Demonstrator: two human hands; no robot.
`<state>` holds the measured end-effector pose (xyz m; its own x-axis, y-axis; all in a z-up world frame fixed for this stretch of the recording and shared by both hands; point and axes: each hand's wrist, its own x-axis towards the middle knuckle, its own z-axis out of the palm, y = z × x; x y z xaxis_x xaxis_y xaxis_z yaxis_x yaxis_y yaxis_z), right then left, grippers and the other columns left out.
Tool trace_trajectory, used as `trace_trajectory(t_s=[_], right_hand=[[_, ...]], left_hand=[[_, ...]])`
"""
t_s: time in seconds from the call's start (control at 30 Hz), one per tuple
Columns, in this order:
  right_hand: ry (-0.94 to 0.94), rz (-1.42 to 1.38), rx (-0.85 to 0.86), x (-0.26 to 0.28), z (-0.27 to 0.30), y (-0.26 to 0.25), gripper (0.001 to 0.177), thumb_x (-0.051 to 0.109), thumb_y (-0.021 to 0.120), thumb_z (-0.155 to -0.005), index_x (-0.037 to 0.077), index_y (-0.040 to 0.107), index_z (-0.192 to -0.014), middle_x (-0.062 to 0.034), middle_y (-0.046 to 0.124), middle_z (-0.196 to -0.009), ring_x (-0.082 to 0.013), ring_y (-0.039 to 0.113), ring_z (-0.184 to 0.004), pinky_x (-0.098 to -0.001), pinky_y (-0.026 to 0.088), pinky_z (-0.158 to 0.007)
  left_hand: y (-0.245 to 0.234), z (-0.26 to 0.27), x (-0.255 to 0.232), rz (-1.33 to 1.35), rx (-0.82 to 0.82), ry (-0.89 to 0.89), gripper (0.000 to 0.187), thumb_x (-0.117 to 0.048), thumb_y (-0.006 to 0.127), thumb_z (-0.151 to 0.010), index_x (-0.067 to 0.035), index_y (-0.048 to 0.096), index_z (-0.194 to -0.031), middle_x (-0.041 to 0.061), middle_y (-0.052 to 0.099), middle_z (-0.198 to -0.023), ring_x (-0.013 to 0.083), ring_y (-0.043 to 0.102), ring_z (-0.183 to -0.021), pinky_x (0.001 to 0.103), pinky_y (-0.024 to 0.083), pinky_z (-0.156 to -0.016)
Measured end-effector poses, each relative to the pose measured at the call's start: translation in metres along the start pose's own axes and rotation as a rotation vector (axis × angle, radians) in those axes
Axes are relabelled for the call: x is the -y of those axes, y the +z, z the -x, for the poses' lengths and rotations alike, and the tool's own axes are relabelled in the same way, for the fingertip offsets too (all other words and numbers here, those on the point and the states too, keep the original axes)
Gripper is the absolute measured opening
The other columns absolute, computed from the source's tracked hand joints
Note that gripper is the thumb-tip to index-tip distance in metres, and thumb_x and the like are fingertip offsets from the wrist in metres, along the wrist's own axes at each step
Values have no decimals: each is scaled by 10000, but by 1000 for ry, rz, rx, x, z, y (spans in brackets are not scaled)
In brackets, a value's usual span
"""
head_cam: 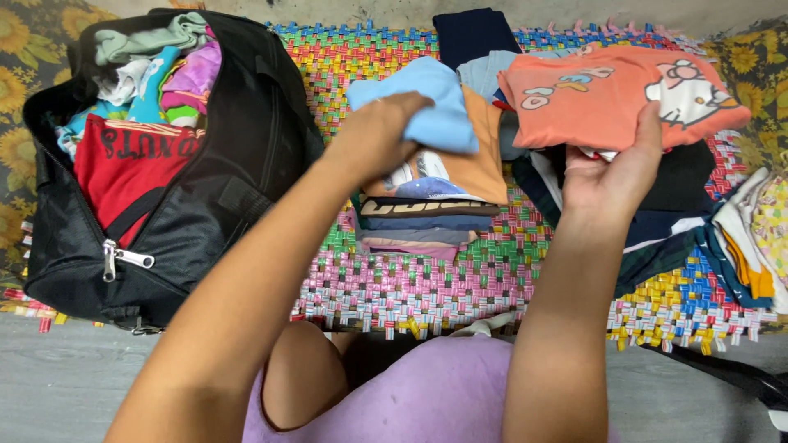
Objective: The recorder is seen organizing and packing various items of clothing into a black duffel bag.
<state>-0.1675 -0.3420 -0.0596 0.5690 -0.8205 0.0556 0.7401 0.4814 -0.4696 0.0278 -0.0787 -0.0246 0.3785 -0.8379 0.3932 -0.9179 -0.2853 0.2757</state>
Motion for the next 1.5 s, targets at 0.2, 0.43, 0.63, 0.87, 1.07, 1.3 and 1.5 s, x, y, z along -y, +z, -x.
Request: trace_trajectory(t_s=[0.2,0.43,0.63,0.87,1.07,1.3,1.5], right_hand=[[-81,28,-26,19,8,5,526,321,654,-999,29,539,-1420,-149,637,-1416,-336,646,-1317,-572,564,-1098],[-462,527,172,21,26,37,420,213,724,-1081,-20,575,-1397,-152,686,-1356,-286,689,-1264,-475,583,-1121],[-664,1401,595,-18,70,92,476,64,686,-976,18,575,-1437,-172,650,-1339,-281,630,-1243,-414,496,-1098],[-340,1747,980,-75,84,92,575,49,743,-827,120,657,-1391,-223,564,-1479,-415,525,-1309,-493,362,-1033],[-184,1793,651,-50,92,115,618,145,720,-874,132,566,-1472,-221,621,-1374,-376,582,-1296,-404,435,-1110],[-410,1822,1146,-65,111,122,950,354,964,-685,120,505,-1484,-334,429,-1477,-499,423,-1380,-534,349,-1084],[-423,1802,958,-81,101,103,1022,268,940,-645,180,468,-1547,-240,456,-1584,-396,470,-1434,-439,404,-1147]], left_hand=[[-43,-8,-15,90,-217,-24,539,-75,748,-822,-149,634,-1344,136,692,-1310,361,654,-1181,454,526,-1002],[19,42,-60,-20,-20,110,593,-166,779,-726,-178,651,-1305,172,534,-1469,474,457,-1362,593,405,-1063],[21,57,-71,48,-81,102,649,-216,800,-696,-152,645,-1323,187,550,-1451,445,420,-1392,615,343,-1113],[28,79,-46,567,-58,-60,580,-167,751,-787,-122,641,-1355,109,663,-1371,267,586,-1352,441,458,-1179],[25,90,-19,577,-405,-127,717,-140,869,-779,-5,527,-1394,213,482,-1475,355,432,-1405,423,331,-1203],[73,94,-11,985,-465,-408,661,-163,826,-855,-27,478,-1401,152,594,-1348,267,571,-1272,366,436,-1104],[63,92,-24,695,-577,-370,378,-133,787,-900,-24,659,-1239,142,648,-1326,270,660,-1217,361,514,-1053]])
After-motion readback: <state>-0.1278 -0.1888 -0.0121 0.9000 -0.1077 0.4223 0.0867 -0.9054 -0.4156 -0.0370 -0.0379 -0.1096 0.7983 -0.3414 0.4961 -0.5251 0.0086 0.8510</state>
